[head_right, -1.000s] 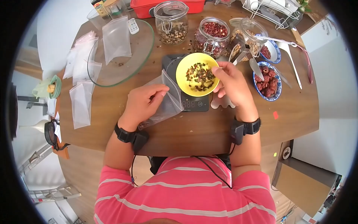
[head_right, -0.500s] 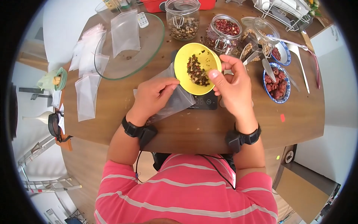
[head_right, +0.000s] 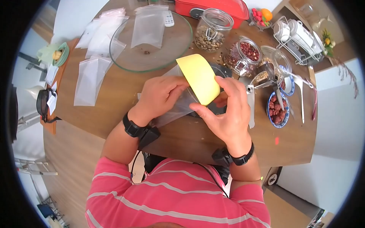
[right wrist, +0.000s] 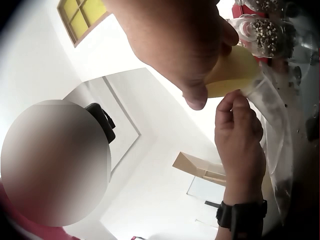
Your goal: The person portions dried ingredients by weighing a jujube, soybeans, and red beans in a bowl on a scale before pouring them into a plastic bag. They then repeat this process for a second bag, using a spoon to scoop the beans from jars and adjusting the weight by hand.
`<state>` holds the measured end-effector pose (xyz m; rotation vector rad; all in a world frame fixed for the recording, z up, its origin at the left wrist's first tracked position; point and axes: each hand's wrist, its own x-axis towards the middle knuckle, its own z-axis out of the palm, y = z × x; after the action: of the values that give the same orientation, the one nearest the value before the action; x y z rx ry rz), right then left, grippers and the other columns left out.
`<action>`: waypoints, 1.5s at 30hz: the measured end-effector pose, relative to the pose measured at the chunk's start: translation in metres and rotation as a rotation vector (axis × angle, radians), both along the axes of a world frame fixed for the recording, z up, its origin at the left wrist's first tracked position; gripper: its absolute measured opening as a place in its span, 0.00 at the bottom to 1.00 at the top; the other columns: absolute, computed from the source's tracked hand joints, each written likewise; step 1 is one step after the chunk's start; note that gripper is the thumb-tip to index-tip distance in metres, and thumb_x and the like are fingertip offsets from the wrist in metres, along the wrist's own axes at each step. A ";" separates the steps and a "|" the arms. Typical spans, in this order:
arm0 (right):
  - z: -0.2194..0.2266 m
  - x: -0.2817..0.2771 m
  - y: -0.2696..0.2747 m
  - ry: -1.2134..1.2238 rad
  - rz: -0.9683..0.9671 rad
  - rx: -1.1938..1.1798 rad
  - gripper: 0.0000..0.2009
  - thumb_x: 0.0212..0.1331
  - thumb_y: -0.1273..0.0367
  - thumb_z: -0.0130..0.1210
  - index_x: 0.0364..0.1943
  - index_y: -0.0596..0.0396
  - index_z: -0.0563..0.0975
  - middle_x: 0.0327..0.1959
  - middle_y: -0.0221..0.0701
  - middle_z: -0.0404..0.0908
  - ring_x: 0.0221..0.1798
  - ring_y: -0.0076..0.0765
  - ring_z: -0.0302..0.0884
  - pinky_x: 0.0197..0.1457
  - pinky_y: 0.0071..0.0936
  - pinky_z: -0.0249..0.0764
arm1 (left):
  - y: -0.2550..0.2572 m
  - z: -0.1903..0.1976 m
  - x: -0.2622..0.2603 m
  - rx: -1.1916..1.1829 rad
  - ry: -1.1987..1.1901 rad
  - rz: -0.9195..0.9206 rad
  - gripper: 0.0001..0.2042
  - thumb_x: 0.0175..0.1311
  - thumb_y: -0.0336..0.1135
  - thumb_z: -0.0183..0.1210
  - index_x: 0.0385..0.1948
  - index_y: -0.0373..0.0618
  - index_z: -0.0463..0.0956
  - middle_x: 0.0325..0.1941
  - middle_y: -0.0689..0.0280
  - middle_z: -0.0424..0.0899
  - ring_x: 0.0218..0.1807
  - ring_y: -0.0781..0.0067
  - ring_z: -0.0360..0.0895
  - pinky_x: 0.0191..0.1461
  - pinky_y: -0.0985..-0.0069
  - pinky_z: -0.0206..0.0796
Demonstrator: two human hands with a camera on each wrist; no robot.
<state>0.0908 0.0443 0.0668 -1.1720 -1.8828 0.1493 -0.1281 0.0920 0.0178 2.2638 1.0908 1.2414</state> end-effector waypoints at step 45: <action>-0.093 0.075 -0.006 0.864 -0.267 -0.616 0.18 0.73 0.62 0.63 0.25 0.56 0.75 0.18 0.19 0.73 0.15 0.15 0.68 0.17 0.23 0.65 | 0.065 0.107 -0.056 0.038 0.030 0.506 0.12 0.72 0.43 0.60 0.44 0.46 0.83 0.26 0.60 0.85 0.29 0.60 0.83 0.35 0.63 0.72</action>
<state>0.1656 0.0381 -0.0265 -1.4268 -0.9158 0.9704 -0.1839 0.1569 0.1252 2.1051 1.7379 1.4161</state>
